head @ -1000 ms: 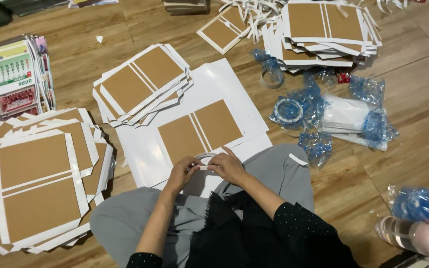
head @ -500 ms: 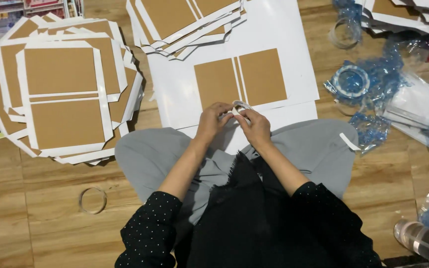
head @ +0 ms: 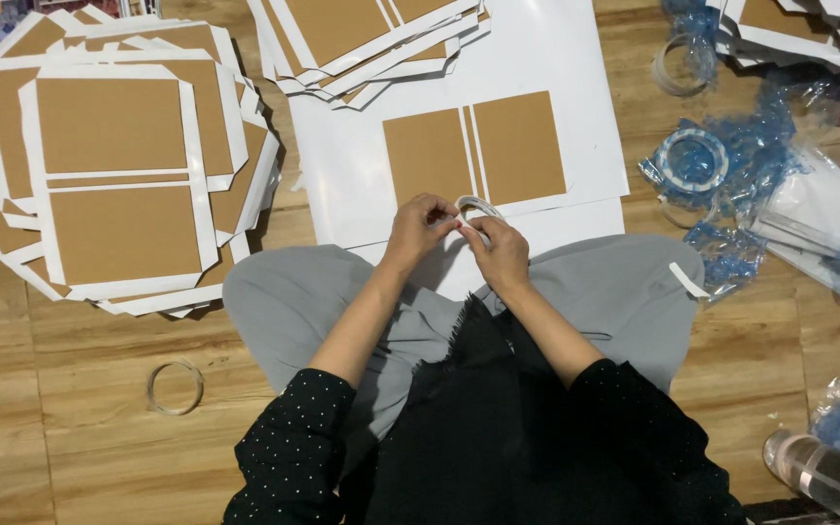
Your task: Applying double-sided tape to pre-cut cardboard pieces for assembly
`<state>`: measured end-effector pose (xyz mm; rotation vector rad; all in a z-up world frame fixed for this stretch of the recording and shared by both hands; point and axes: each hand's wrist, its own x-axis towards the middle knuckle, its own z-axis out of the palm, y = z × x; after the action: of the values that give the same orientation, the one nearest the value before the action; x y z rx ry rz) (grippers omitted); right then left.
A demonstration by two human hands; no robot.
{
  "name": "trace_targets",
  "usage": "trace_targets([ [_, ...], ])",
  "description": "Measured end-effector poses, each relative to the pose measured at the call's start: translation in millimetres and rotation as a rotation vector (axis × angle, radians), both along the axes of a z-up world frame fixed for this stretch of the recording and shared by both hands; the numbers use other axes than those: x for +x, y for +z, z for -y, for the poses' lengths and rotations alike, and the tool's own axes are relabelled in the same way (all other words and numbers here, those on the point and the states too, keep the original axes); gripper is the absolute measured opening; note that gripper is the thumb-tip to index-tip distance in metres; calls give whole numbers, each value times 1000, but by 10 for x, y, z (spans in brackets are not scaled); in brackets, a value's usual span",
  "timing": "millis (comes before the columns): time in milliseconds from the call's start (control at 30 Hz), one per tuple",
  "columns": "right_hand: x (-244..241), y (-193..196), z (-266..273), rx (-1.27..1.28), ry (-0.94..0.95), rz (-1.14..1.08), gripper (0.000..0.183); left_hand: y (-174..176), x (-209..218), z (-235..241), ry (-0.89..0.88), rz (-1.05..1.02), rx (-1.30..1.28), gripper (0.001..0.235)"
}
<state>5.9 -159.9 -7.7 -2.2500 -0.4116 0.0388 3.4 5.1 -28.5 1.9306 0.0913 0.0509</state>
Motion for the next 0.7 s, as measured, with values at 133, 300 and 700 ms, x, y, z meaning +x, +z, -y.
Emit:
trace_targets([
  [133, -32, 50, 2, 2, 14, 10, 16, 15, -15, 16, 7, -51, -37, 18],
  [300, -32, 42, 36, -10, 2, 4, 16, 12, -45, 68, 39, -108, -141, 30],
  [700, 7, 35, 49, -15, 7, 0, 17, 207, -34, 30, 5, -68, 74, 11],
])
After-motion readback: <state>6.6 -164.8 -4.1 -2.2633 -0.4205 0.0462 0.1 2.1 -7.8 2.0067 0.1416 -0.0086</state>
